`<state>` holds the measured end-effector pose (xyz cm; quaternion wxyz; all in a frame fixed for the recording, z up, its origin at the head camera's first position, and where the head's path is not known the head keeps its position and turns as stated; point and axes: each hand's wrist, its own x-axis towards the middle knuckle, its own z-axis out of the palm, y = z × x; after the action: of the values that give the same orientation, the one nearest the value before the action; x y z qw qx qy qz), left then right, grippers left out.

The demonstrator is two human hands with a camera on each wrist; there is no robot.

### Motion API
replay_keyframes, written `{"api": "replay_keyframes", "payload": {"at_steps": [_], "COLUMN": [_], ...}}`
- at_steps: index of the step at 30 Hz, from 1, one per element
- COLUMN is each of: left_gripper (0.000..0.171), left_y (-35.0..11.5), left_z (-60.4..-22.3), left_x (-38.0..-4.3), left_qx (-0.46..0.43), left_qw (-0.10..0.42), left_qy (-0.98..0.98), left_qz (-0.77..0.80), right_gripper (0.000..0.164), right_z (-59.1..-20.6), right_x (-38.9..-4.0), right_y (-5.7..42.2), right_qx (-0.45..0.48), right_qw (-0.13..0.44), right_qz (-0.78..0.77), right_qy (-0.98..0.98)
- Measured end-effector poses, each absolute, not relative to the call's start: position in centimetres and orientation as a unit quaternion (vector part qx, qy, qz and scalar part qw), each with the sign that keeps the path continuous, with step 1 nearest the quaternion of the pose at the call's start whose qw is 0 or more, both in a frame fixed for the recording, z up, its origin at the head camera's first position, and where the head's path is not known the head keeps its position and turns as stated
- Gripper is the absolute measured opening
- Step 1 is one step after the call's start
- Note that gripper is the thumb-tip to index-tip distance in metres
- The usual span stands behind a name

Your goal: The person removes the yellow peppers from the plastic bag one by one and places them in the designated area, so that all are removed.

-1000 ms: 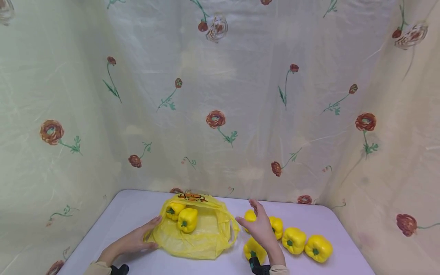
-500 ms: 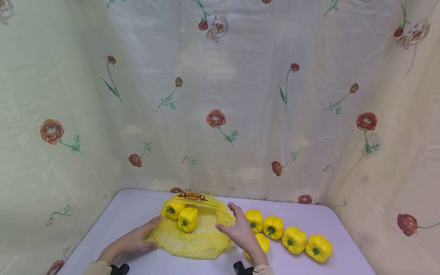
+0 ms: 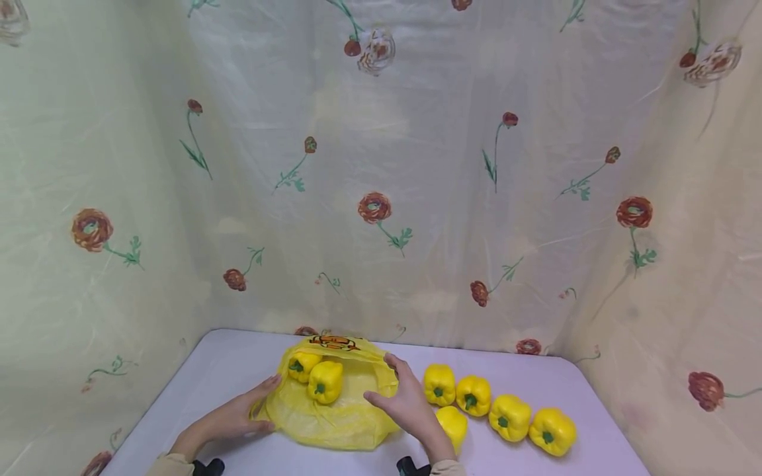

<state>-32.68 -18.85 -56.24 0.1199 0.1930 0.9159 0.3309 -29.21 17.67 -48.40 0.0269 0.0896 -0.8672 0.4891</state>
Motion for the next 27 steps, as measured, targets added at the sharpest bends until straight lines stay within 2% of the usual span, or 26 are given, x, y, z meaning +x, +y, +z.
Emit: {"api": "replay_keyframes", "payload": {"at_steps": [27], "left_gripper": [0.096], "left_y": [-18.9], "left_z": [-56.1], "left_x": [-32.5], "left_qx": [0.192], "left_qw": [0.125], "left_qy": [0.913], "left_qz": [0.337], "right_gripper": [0.091], "right_z": [-49.4], "right_x": [-31.9], "right_y": [14.5], "right_qx": [0.124], "right_qw": [0.006], "right_qz": [0.510], "right_qy": [-0.851]}}
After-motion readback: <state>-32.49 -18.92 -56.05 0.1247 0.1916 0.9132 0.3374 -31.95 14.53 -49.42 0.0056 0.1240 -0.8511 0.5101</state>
